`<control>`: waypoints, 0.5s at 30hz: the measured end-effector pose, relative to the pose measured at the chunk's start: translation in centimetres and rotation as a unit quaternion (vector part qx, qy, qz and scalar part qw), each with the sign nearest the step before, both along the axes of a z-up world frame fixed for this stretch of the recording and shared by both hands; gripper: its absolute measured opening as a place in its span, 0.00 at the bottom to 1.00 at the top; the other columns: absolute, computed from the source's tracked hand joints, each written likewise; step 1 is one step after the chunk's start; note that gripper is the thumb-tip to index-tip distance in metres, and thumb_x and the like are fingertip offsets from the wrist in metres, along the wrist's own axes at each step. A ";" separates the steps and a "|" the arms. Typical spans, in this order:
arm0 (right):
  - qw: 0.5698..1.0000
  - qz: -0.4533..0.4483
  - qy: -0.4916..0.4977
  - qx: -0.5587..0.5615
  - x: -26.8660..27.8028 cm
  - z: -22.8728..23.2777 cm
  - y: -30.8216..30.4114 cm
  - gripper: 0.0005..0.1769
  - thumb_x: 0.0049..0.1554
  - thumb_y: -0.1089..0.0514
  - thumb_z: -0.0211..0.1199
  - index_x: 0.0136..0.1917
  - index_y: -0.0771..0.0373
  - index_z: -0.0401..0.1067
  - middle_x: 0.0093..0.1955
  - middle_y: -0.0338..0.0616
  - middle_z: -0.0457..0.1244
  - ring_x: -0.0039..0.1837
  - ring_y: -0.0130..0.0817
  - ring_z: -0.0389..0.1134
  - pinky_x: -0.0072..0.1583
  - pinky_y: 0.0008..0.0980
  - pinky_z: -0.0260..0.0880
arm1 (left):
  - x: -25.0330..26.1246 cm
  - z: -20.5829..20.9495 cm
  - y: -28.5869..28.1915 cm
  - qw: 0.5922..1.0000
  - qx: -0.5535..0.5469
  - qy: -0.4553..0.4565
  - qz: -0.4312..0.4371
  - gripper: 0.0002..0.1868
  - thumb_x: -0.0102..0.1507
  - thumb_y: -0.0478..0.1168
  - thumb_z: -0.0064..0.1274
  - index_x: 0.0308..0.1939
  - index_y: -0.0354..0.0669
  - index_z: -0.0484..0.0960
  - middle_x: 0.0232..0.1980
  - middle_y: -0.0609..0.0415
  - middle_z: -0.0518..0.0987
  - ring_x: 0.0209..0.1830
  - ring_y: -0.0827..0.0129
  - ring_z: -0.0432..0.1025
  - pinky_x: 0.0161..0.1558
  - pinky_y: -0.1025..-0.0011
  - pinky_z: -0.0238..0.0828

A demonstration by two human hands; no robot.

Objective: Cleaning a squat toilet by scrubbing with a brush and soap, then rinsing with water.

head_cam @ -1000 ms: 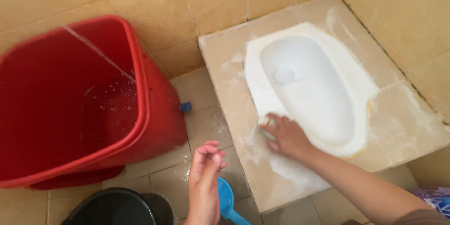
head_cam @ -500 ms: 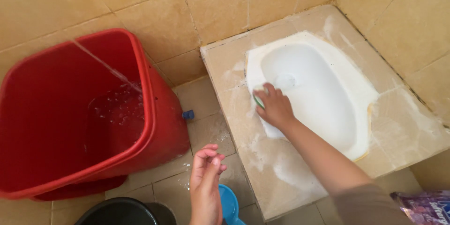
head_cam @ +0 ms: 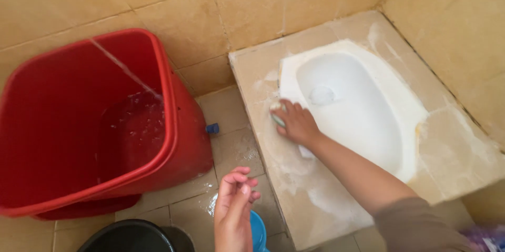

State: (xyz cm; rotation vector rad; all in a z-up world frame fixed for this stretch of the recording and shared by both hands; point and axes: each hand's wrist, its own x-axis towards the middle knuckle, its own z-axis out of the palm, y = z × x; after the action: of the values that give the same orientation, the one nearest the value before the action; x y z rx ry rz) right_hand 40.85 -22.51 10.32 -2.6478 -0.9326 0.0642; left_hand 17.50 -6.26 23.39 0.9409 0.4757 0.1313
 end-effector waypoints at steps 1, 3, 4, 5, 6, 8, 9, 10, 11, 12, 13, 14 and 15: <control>0.999 -0.052 -0.008 -0.010 2.6 -0.3 1.5 0.31 0.50 0.49 0.68 0.67 0.43 0.68 0.73 0.45 0.55 0.63 0.48 0.63 0.55 0.49 0.69 | -0.2 -0.8 0.3 1.000 -0.001 -0.018 -0.002 0.09 0.63 0.36 0.50 0.48 0.43 0.75 0.63 0.53 0.70 0.54 0.68 0.68 0.52 0.66 0.66; 0.994 -0.102 -0.023 -0.017 7.2 -0.9 3.7 0.30 0.50 0.48 0.68 0.66 0.42 0.69 0.72 0.45 0.55 0.63 0.48 0.63 0.54 0.51 0.69 | -0.4 -2.9 1.0 0.999 -0.001 -0.042 -0.001 0.10 0.63 0.35 0.51 0.49 0.43 0.75 0.64 0.53 0.70 0.54 0.68 0.68 0.51 0.66 0.67; 0.990 -0.137 -0.032 -0.008 9.1 -1.3 4.6 0.29 0.50 0.48 0.68 0.65 0.43 0.69 0.72 0.45 0.55 0.63 0.50 0.63 0.54 0.52 0.69 | -0.4 -4.3 1.4 0.999 0.011 -0.040 -0.008 0.11 0.62 0.34 0.52 0.49 0.43 0.75 0.64 0.53 0.70 0.53 0.68 0.69 0.51 0.66 0.68; 0.984 -0.172 -0.040 0.002 11.0 -1.6 5.5 0.28 0.51 0.48 0.68 0.64 0.44 0.69 0.72 0.46 0.55 0.62 0.52 0.63 0.54 0.54 0.69 | -0.4 -5.8 1.9 0.999 0.023 -0.037 -0.015 0.12 0.62 0.33 0.53 0.49 0.43 0.75 0.64 0.54 0.70 0.53 0.68 0.69 0.50 0.66 0.69; 0.985 -0.168 -0.040 0.006 10.8 -1.9 5.8 0.28 0.51 0.48 0.68 0.64 0.44 0.69 0.72 0.46 0.55 0.62 0.52 0.63 0.54 0.54 0.69 | -0.4 -5.9 2.3 0.999 0.027 -0.038 -0.011 0.12 0.62 0.33 0.53 0.49 0.43 0.75 0.64 0.54 0.70 0.53 0.68 0.69 0.50 0.66 0.69; 0.986 -0.156 -0.061 0.009 10.2 -2.5 6.0 0.29 0.52 0.48 0.67 0.66 0.45 0.68 0.75 0.51 0.54 0.62 0.55 0.63 0.53 0.55 0.70 | -0.5 -6.3 3.1 1.000 -0.006 -0.011 -0.027 0.11 0.62 0.33 0.52 0.49 0.43 0.75 0.65 0.53 0.70 0.53 0.69 0.70 0.50 0.66 0.70; 0.986 -0.155 -0.061 0.011 8.8 -2.6 5.4 0.29 0.52 0.48 0.67 0.66 0.45 0.68 0.75 0.51 0.54 0.62 0.55 0.63 0.53 0.55 0.70 | -0.6 -7.0 3.6 1.000 -0.004 -0.011 -0.026 0.11 0.62 0.33 0.52 0.49 0.43 0.75 0.65 0.53 0.70 0.53 0.69 0.70 0.50 0.66 0.70; 0.992 -0.117 -0.054 -0.003 7.4 -2.6 4.5 0.31 0.49 0.47 0.68 0.66 0.45 0.67 0.74 0.51 0.53 0.62 0.55 0.63 0.53 0.55 0.70 | -0.5 -7.6 4.3 0.999 -0.005 -0.012 -0.030 0.12 0.62 0.32 0.52 0.49 0.44 0.74 0.65 0.54 0.69 0.53 0.70 0.70 0.51 0.66 0.70; 0.996 -0.079 -0.047 -0.017 6.1 -2.5 3.6 0.33 0.47 0.46 0.69 0.65 0.45 0.67 0.74 0.52 0.53 0.62 0.54 0.63 0.53 0.55 0.70 | -0.4 -8.3 4.9 0.999 -0.006 -0.013 -0.034 0.12 0.62 0.32 0.51 0.50 0.44 0.74 0.66 0.54 0.69 0.53 0.70 0.70 0.51 0.66 0.71; 0.996 -0.082 -0.043 -0.018 6.2 -2.5 3.2 0.33 0.47 0.46 0.69 0.65 0.45 0.67 0.74 0.52 0.53 0.62 0.54 0.63 0.53 0.55 0.70 | -0.3 -8.1 5.1 0.999 -0.006 -0.009 -0.037 0.12 0.62 0.32 0.51 0.50 0.44 0.74 0.66 0.54 0.69 0.53 0.70 0.70 0.51 0.66 0.71; 0.997 -0.080 -0.020 -0.012 6.3 -2.5 2.7 0.32 0.48 0.47 0.68 0.66 0.43 0.67 0.74 0.51 0.53 0.63 0.53 0.63 0.53 0.54 0.71 | -0.2 -7.9 5.2 1.000 -0.003 -0.007 -0.028 0.12 0.62 0.32 0.51 0.50 0.44 0.74 0.66 0.54 0.69 0.53 0.71 0.70 0.51 0.66 0.70; 0.997 -0.077 -0.003 -0.006 6.9 -2.3 2.3 0.31 0.48 0.48 0.67 0.66 0.41 0.67 0.74 0.50 0.53 0.64 0.52 0.63 0.53 0.53 0.72 | 0.4 -7.9 5.3 1.000 0.000 -0.010 -0.017 0.13 0.62 0.32 0.50 0.50 0.44 0.74 0.66 0.54 0.69 0.53 0.71 0.71 0.51 0.66 0.70; 0.997 -0.078 -0.006 -0.006 8.9 -2.2 3.1 0.31 0.48 0.48 0.67 0.66 0.41 0.67 0.74 0.50 0.53 0.64 0.52 0.63 0.53 0.53 0.72 | 0.3 -9.0 5.5 1.000 0.000 -0.013 -0.018 0.13 0.62 0.32 0.50 0.50 0.44 0.74 0.66 0.54 0.69 0.53 0.71 0.71 0.51 0.66 0.70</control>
State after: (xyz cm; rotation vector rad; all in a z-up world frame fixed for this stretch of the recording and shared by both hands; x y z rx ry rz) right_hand 49.71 -19.40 8.14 -2.7257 -0.7269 0.0180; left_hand 17.83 -0.73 14.34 0.9462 0.4346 0.1098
